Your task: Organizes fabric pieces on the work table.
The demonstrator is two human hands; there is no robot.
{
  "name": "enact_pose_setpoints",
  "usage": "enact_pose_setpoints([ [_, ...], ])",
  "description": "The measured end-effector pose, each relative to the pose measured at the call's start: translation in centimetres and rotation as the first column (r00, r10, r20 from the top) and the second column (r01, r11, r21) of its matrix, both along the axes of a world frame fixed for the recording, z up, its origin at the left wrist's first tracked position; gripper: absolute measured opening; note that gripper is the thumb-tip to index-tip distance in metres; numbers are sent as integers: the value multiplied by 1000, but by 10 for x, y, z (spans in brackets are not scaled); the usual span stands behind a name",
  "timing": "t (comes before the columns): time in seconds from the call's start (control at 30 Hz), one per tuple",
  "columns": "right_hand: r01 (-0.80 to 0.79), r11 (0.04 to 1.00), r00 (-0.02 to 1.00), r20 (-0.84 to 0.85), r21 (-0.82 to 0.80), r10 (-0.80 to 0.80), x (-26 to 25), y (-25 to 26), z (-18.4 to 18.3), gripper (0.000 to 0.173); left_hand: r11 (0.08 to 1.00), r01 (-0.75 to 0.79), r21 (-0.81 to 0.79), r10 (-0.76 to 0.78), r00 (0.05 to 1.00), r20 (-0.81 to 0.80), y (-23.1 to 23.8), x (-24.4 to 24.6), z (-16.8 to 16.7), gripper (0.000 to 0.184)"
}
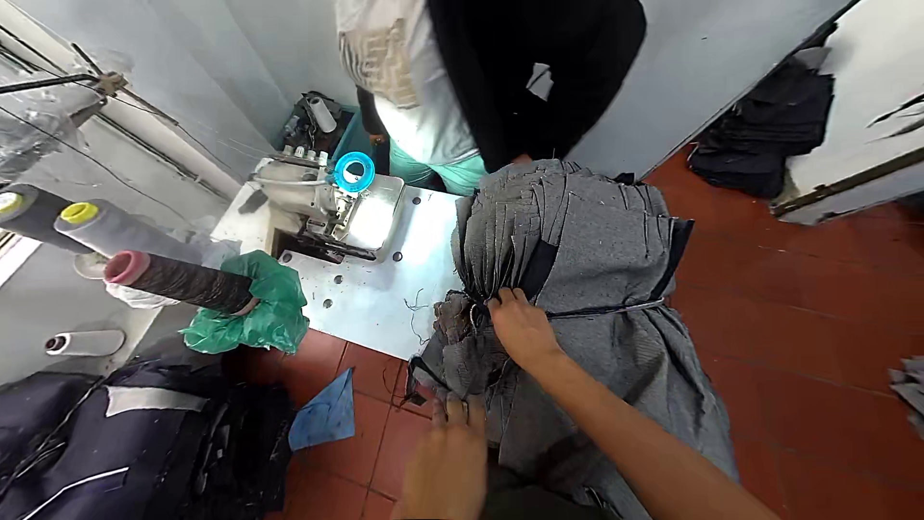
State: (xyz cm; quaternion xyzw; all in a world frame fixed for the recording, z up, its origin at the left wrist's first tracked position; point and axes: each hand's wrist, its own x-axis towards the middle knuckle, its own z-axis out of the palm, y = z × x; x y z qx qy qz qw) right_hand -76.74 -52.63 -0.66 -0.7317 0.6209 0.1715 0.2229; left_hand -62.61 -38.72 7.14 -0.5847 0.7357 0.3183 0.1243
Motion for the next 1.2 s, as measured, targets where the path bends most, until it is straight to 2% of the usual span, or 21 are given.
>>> enact_pose_setpoints([
  [0.07, -17, 999, 992, 127, -39, 22, -13, -4, -6, 24, 986, -18, -163, -15, 980, -196, -11, 30, -21, 30],
  [0.13, 49, 995, 918, 395, -91, -9, -32, -9, -7, 19, 928, -148, -342, 23, 939, -343, -42, 45, -52, 28],
  [0.2, 0, 998, 803, 595, -61, 36, -55, 2, -3, 17, 918, -241, -315, 84, 893, -442, -79, 39, -88, 34],
  [0.27, -145, 989, 702, 704, -9, 109, -88, 29, 12, 27, 936, -153, -317, -33, 859, -510, -105, 23, -123, 50],
  [0.33, -172, 983, 630, 759, -68, 163, -137, 70, 30, 44, 919, 15, -394, -215, 857, -468, -106, 4, -129, 67],
  [0.43, -54, 965, 630, 742, -255, 231, -207, 115, 62, 51, 889, 180, -420, -330, 889, -318, -107, 1, -117, 59],
  [0.5, 129, 944, 538, 821, -304, 190, -236, 127, 84, 47, 904, 292, -312, -374, 894, -247, -127, 13, -106, 53],
  [0.57, 411, 871, 381, 919, -269, 104, -263, 136, 100, 42, 876, 366, -314, -457, 838, -299, -149, 35, -103, 34],
  [0.63, 721, 671, 198, 980, -171, 37, -319, 151, 98, 46, 848, 259, -462, -473, 762, -442, -163, 76, -111, 15],
  [0.67, 745, 657, 127, 991, -118, 35, -378, 170, 82, 47, 854, 143, -500, -429, 737, -522, -164, 104, -122, 13],
  [0.7, 480, 876, 153, 988, -55, -21, -470, 201, 65, 50, 864, 37, -503, -373, 717, -589, -161, 136, -132, 13],
  [0.73, 732, 681, 160, 966, 22, -203, -488, 237, 53, 58, 863, -44, -504, -331, 705, -628, -155, 165, -138, 20],
  [0.77, 944, 328, 125, 877, 39, -463, -477, 256, 50, 58, 861, -61, -504, -307, 728, -613, -146, 189, -138, 27],
  [0.8, 999, 31, 52, 678, -42, -733, -453, 260, 48, 50, 876, -12, -482, -293, 780, -553, -132, 204, -132, 26],
  [0.83, 998, 55, 67, 470, -39, -880, -448, 270, 42, 45, 918, 92, -387, -275, 850, -450, -114, 210, -116, 21],
  [0.9, 937, 347, 343, 274, -36, -899, -427, 265, 28, 61, 972, 219, -84, -230, 963, -138, -79, 188, -77, 44],
  [0.93, 853, 514, 514, 310, -91, -800, -399, 245, 25, 63, 984, 179, 8, -179, 984, 4, -66, 168, -66, 56],
  [1.0, 680, 693, 703, 479, -239, -525, -318, 177, 31, 46, 994, 107, 12, -107, 988, 107, -48, 119, -49, 48],
  [1.07, 617, 733, 714, 596, -287, -368, -226, 97, 46, 52, 997, 83, -7, -83, 997, -9, -45, 52, -40, 34],
  [1.17, 579, 662, 798, 500, -476, -337, -125, -3, 22, 100, 997, -53, 55, 58, 993, -101, -36, -52, -75, 57],
  [1.2, 539, 614, 838, 442, -577, -320, -112, -29, -4, 103, 995, -96, 18, 97, 994, -53, -27, -76, -93, 64],
])
